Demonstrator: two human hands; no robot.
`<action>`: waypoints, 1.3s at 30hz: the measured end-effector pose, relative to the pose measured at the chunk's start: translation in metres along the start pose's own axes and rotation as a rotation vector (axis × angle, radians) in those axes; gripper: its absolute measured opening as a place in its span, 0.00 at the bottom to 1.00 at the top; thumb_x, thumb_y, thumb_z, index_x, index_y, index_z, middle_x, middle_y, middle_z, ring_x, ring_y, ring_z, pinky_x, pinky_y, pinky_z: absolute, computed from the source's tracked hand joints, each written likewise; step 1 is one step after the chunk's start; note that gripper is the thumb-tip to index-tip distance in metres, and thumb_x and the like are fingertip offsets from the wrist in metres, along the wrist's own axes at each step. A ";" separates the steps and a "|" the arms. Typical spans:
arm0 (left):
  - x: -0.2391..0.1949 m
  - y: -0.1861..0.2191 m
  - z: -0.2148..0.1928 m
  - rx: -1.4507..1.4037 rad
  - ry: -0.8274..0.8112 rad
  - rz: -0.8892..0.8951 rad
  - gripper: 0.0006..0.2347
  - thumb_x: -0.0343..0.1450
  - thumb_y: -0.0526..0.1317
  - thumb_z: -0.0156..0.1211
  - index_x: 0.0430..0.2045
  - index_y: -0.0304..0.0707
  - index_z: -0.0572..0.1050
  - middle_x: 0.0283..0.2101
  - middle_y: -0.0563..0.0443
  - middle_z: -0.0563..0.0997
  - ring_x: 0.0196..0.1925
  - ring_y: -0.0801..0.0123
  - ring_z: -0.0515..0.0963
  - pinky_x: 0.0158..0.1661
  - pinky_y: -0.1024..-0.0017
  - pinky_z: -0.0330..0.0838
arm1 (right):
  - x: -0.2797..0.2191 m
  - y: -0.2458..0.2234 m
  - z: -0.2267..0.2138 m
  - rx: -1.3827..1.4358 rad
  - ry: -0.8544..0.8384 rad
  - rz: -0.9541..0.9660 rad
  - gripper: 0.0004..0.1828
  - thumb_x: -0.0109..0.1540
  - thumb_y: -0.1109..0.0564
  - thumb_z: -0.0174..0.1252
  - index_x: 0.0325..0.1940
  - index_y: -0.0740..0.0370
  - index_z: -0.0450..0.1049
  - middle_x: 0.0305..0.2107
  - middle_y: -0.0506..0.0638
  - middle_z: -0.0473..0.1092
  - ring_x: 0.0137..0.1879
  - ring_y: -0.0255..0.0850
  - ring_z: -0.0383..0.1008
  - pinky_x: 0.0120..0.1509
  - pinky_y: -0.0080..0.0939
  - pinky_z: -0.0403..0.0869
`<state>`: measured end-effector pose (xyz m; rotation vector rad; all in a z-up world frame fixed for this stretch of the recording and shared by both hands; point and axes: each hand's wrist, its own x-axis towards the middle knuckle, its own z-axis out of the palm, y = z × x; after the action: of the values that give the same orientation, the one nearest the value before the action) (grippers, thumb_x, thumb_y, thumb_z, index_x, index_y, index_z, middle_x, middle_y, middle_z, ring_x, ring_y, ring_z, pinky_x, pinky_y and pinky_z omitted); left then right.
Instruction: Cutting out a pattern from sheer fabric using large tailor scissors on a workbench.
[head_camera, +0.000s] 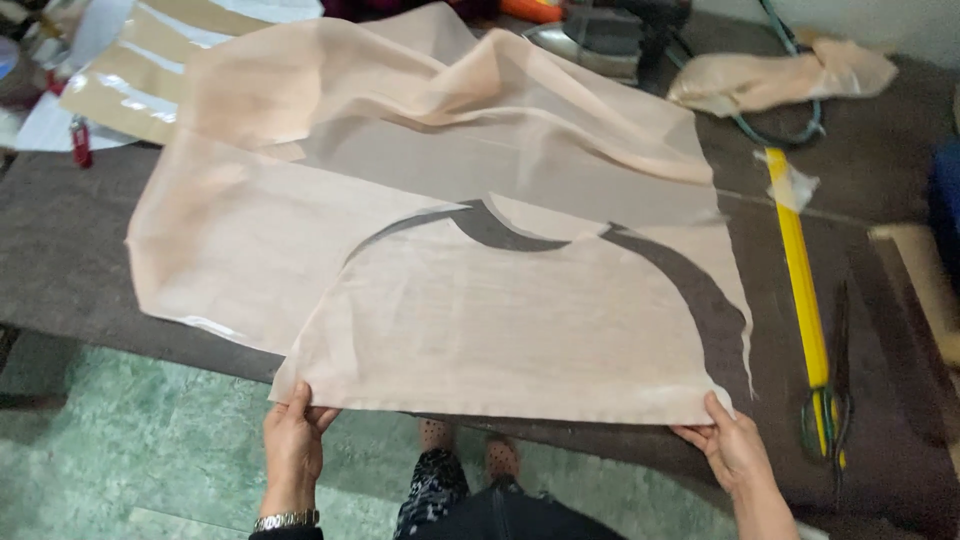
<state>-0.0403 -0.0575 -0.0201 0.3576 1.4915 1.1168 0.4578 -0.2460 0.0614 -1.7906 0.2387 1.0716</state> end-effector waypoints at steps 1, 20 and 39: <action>-0.004 0.002 -0.001 -0.009 0.032 0.002 0.15 0.74 0.41 0.50 0.53 0.33 0.69 0.47 0.47 0.78 0.39 0.63 0.79 0.39 0.65 0.76 | -0.016 -0.018 0.015 -0.035 0.060 0.026 0.20 0.70 0.54 0.42 0.59 0.74 0.60 0.51 0.64 0.65 0.55 0.58 0.66 0.63 0.66 0.67; -0.059 0.208 -0.036 0.071 -0.077 0.502 0.14 0.70 0.40 0.50 0.44 0.33 0.79 0.46 0.53 0.83 0.47 0.78 0.76 0.49 0.78 0.71 | -0.274 -0.002 0.459 -0.800 -1.229 -0.944 0.14 0.63 0.51 0.51 0.42 0.61 0.78 0.34 0.39 0.74 0.43 0.27 0.69 0.47 0.27 0.68; 0.136 0.407 -0.261 0.606 -0.275 0.667 0.29 0.62 0.27 0.36 0.61 0.41 0.61 0.57 0.46 0.76 0.59 0.63 0.75 0.56 0.71 0.65 | -0.409 0.120 0.786 -0.667 -1.592 -0.668 0.14 0.62 0.51 0.54 0.39 0.65 0.77 0.29 0.44 0.72 0.35 0.29 0.69 0.39 0.30 0.71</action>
<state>-0.4573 0.1339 0.1838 1.4520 1.4700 1.0263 -0.2906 0.2219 0.2028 -0.8366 -1.6703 1.7664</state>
